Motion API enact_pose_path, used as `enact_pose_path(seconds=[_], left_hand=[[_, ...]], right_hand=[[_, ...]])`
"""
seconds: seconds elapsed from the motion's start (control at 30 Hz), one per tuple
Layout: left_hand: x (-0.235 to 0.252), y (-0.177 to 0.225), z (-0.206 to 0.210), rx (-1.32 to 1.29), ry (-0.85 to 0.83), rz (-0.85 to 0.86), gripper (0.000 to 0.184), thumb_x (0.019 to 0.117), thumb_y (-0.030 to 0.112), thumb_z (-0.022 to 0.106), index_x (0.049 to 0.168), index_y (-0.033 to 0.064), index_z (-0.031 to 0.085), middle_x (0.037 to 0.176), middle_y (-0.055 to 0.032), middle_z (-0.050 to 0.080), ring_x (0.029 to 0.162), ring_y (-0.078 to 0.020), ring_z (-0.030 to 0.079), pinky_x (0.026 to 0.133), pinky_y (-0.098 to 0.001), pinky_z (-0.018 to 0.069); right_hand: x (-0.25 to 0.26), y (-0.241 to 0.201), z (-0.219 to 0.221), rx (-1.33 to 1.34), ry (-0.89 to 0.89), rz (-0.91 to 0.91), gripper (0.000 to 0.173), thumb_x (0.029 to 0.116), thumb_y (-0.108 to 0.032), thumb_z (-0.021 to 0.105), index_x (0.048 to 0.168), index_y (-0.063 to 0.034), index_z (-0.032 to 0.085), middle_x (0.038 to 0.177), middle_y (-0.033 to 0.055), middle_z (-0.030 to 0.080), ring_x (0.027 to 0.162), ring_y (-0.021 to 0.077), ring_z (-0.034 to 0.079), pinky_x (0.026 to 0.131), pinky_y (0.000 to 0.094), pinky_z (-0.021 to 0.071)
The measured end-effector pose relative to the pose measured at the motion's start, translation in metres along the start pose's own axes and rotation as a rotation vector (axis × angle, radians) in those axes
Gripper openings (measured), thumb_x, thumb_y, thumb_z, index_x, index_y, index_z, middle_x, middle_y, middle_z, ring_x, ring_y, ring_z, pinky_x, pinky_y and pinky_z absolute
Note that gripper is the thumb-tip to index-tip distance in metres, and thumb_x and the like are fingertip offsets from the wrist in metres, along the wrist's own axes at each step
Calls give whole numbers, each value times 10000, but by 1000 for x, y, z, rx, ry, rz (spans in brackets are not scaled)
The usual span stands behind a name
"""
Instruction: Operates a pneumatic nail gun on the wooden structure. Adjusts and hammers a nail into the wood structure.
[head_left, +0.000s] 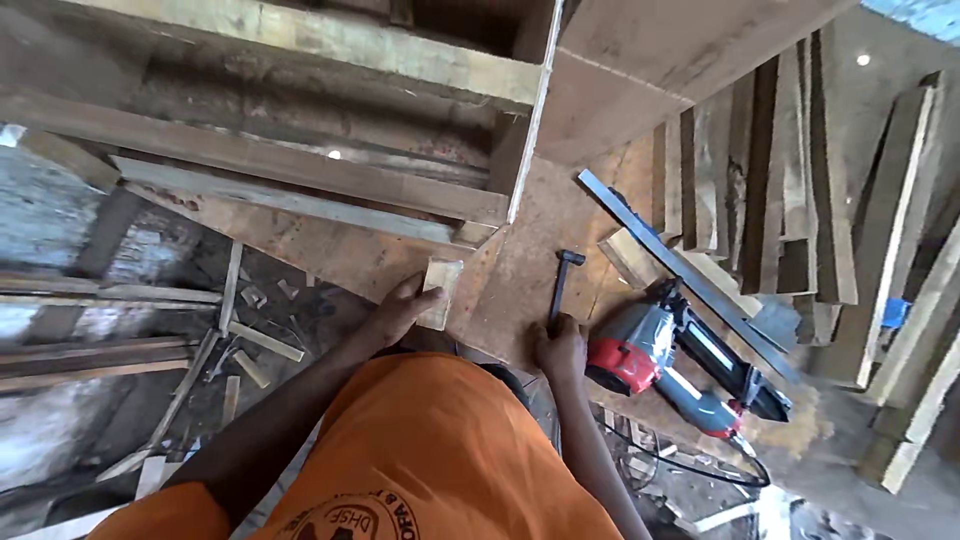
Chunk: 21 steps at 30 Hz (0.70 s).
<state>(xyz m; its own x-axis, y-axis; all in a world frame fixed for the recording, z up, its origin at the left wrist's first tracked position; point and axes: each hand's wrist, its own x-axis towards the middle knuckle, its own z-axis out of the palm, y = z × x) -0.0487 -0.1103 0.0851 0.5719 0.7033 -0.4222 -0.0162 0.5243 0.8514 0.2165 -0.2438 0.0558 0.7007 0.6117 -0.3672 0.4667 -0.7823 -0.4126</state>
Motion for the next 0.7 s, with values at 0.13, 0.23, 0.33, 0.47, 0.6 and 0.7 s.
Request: enact_pose_path(seconds=[0.13, 0.23, 0.33, 0.47, 0.6, 0.7], left_hand=[[21, 5, -17, 155, 75, 161, 459, 1034, 100, 581, 1464, -3, 457, 1332, -160, 631, 1189, -195, 647, 1032, -384, 545], [42, 10, -28, 284, 75, 314, 489, 1024, 102, 587, 1470, -33, 436, 1377, -177, 603, 1252, -192, 614, 1076, -379, 518], [65, 9, -34, 368, 66, 451, 536, 1025, 124, 588, 1488, -61, 391, 1420, -199, 568, 1305, -196, 582, 1120, -370, 487], [78, 6, -33, 412, 82, 499, 601, 1031, 138, 569, 1531, -74, 310, 1473, -224, 515, 1359, -202, 536, 1157, -346, 442], [79, 5, -28, 489, 90, 505, 602, 1037, 135, 555, 1538, -78, 297, 1504, -243, 478, 1389, -216, 506, 1170, -343, 418], [85, 2, -22, 560, 83, 526, 630, 1038, 149, 548, 1543, -105, 271, 1541, -292, 413, 1448, -278, 434, 1210, -375, 355]], right_hand=[[7, 1, 13, 7, 102, -2, 445, 980, -253, 664, 1323, 17, 577, 1272, 311, 594, 1147, 490, 609, 940, 674, 493], [10, 7, 16, -6, 104, -31, 438, 1006, -240, 630, 1346, 26, 555, 1283, 326, 589, 1157, 507, 609, 946, 687, 491], [12, 14, 15, 4, 99, -54, 413, 1008, -238, 632, 1322, 23, 566, 1242, 311, 607, 1119, 495, 623, 926, 678, 498], [14, 19, 14, 46, 102, -80, 380, 992, -205, 656, 1294, 15, 586, 1184, 278, 632, 1086, 455, 634, 918, 657, 503], [12, 17, 15, 44, 104, -57, 380, 996, -214, 653, 1307, -5, 587, 1199, 270, 629, 1090, 455, 635, 907, 658, 507], [13, 19, 17, 40, 120, -65, 378, 998, -216, 647, 1307, -7, 585, 1198, 276, 626, 1077, 462, 638, 887, 658, 512]])
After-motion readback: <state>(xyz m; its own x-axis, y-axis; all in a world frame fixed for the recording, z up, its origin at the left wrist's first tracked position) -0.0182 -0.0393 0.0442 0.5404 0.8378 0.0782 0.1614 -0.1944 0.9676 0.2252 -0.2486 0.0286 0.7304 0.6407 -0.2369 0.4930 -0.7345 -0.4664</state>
